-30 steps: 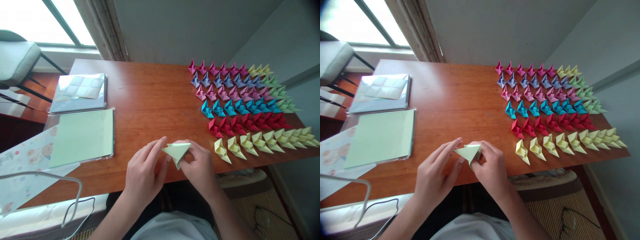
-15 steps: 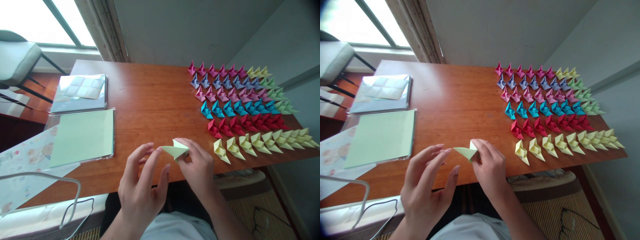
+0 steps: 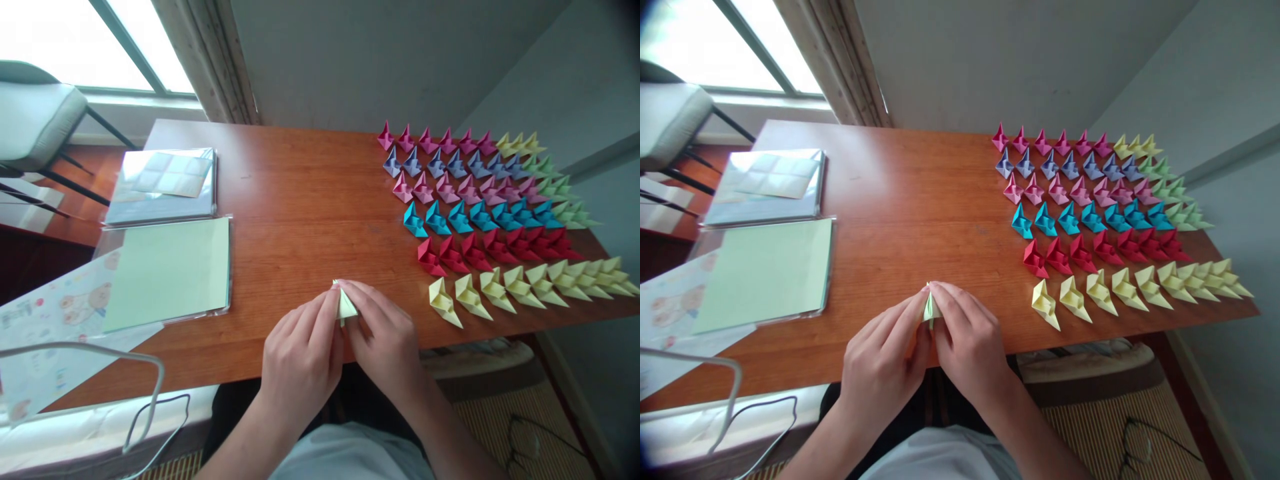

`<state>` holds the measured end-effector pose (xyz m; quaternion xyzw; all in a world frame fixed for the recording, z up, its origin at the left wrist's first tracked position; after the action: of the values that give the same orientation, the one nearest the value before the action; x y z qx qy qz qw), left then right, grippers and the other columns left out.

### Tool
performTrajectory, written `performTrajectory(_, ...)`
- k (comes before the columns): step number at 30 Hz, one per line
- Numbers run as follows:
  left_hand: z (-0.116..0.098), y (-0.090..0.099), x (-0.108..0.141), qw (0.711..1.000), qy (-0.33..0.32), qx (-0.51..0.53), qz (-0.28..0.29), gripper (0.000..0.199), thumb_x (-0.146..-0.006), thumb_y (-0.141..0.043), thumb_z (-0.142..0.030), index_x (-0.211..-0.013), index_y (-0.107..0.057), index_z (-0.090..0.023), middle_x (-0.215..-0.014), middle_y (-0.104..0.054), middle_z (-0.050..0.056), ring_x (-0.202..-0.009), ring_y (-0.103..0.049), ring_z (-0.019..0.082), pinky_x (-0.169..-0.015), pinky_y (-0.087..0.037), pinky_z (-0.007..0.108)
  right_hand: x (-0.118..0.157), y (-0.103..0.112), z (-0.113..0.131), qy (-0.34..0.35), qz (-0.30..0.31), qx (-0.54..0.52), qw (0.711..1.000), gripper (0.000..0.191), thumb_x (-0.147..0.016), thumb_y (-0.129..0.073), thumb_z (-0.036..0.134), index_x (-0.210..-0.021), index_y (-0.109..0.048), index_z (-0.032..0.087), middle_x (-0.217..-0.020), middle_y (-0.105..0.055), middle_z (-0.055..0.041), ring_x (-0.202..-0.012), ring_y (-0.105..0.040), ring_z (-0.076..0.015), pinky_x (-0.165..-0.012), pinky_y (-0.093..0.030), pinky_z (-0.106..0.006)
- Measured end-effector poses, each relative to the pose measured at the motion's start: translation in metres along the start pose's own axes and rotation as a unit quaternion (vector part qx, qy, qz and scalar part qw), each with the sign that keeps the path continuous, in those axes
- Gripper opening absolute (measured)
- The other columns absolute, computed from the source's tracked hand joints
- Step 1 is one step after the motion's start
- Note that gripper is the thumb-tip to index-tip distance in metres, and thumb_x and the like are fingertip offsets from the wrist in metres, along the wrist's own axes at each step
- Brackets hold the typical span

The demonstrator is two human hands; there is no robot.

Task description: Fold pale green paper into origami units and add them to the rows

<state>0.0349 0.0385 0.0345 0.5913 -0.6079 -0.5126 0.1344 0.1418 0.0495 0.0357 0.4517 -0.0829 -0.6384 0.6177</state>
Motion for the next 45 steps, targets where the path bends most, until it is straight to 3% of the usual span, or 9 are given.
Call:
performTrajectory(4,0.008,0.000,0.000,1.000,0.014,0.014,-0.019,0.041,-0.092,-0.055,-0.010,-0.132,-0.060,-0.015,-0.120,-0.074,0.009,-0.103,-0.073,0.020,-0.089,-0.056,0.028,0.000,-0.001,-0.001,0.002,0.005,-0.013,1.000,0.044,-0.090,-0.051,0.002,-0.131,-0.063,0.015,-0.121,-0.073,-0.0115,-0.114,-0.069,-0.0199,-0.103,-0.056,-0.033)
performTrajectory(8,0.022,0.001,-0.004,0.991,0.063,0.114,-0.014,0.041,-0.092,-0.050,-0.006,-0.129,-0.063,-0.019,-0.120,-0.074,0.008,-0.106,-0.072,0.017,-0.092,-0.056,0.025,-0.003,0.000,-0.007,0.000,0.013,-0.043,0.999,0.050,-0.090,-0.049,-0.001,-0.132,-0.063,0.021,-0.124,-0.072,-0.0091,-0.117,-0.068,-0.0192,-0.104,-0.056,-0.034)
performTrajectory(15,0.044,-0.007,-0.005,0.933,0.181,0.309,0.037,0.034,-0.094,-0.054,-0.012,-0.124,-0.068,-0.018,-0.114,-0.077,0.008,-0.099,-0.075,0.019,-0.088,-0.059,0.026,-0.008,0.011,-0.013,-0.019,-0.024,-0.082,0.996,0.039,-0.090,-0.055,0.001,-0.118,-0.069,0.024,-0.115,-0.076,-0.0072,-0.108,-0.072,-0.0193,-0.097,-0.060,-0.034)
performTrajectory(20,0.048,-0.018,-0.001,0.895,0.228,0.379,0.055,0.032,-0.095,-0.056,-0.015,-0.124,-0.068,-0.015,-0.117,-0.076,0.009,-0.097,-0.075,0.019,-0.083,-0.060,0.024,-0.010,0.013,-0.011,-0.017,-0.020,-0.077,0.997,0.037,-0.090,-0.056,0.001,-0.116,-0.069,0.023,-0.114,-0.075,-0.0085,-0.109,-0.071,-0.0192,-0.097,-0.058,-0.034)
performTrajectory(23,0.044,-0.016,-0.001,0.910,0.212,0.353,0.040,0.032,-0.094,-0.057,-0.014,-0.124,-0.067,-0.016,-0.118,-0.076,0.009,-0.101,-0.075,0.019,-0.087,-0.059,0.024,-0.010,0.013,-0.014,-0.046,-0.026,-0.092,0.994,0.035,-0.091,-0.055,0.005,-0.117,-0.069,0.024,-0.115,-0.075,-0.0075,-0.109,-0.071,-0.0198,-0.095,-0.059,-0.035)
performTrajectory(28,0.025,-0.010,-0.003,0.958,0.129,0.257,0.011,0.039,-0.092,-0.055,-0.009,-0.128,-0.065,-0.020,-0.119,-0.075,0.007,-0.103,-0.074,0.019,-0.092,-0.059,0.027,-0.010,0.008,-0.025,-0.125,-0.044,-0.126,0.983,0.028,-0.089,-0.061,0.012,-0.111,-0.070,0.024,-0.108,-0.075,-0.0063,-0.101,-0.071,-0.0211,-0.087,-0.059,-0.034)
performTrajectory(34,0.007,-0.009,-0.001,0.973,0.074,0.215,-0.024,0.050,-0.090,-0.052,-0.003,-0.136,-0.060,-0.021,-0.123,-0.073,0.009,-0.108,-0.073,0.018,-0.094,-0.057,0.024,-0.013,0.003,-0.031,-0.178,-0.051,-0.170,0.968,0.022,-0.084,-0.064,0.012,-0.102,-0.071,0.022,-0.098,-0.073,-0.0043,-0.089,-0.069,-0.0191,-0.077,-0.057,-0.030)
performTrajectory(39,0.010,-0.011,0.001,0.970,0.097,0.220,-0.025,0.046,-0.092,-0.051,-0.005,-0.133,-0.063,-0.021,-0.124,-0.073,0.008,-0.110,-0.072,0.019,-0.097,-0.057,0.027,-0.013,0.004,-0.029,-0.173,-0.069,-0.136,0.973,0.023,-0.084,-0.062,0.012,-0.102,-0.071,0.023,-0.096,-0.072,-0.0040,-0.088,-0.068,-0.0197,-0.076,-0.057,-0.031)
performTrajectory(45,0.029,-0.012,0.001,0.949,0.170,0.266,-0.009,0.045,-0.088,-0.051,-0.006,-0.128,-0.066,-0.019,-0.123,-0.074,0.007,-0.109,-0.073,0.020,-0.096,-0.058,0.030,-0.011,0.009,-0.017,-0.100,-0.076,-0.113,0.986,0.036,-0.089,-0.059,0.010,-0.122,-0.066,0.024,-0.122,-0.068,-0.0097,-0.112,-0.066,-0.0231,-0.089,-0.060,-0.037)
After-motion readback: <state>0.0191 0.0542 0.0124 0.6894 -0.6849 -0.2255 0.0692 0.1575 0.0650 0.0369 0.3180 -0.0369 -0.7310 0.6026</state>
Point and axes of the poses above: each hand's wrist, its own x-axis away from the middle knuckle, its own y-axis out of the back of the hand, z = x × y, the point moved 9 cm from there along -x, towards the middle knuckle
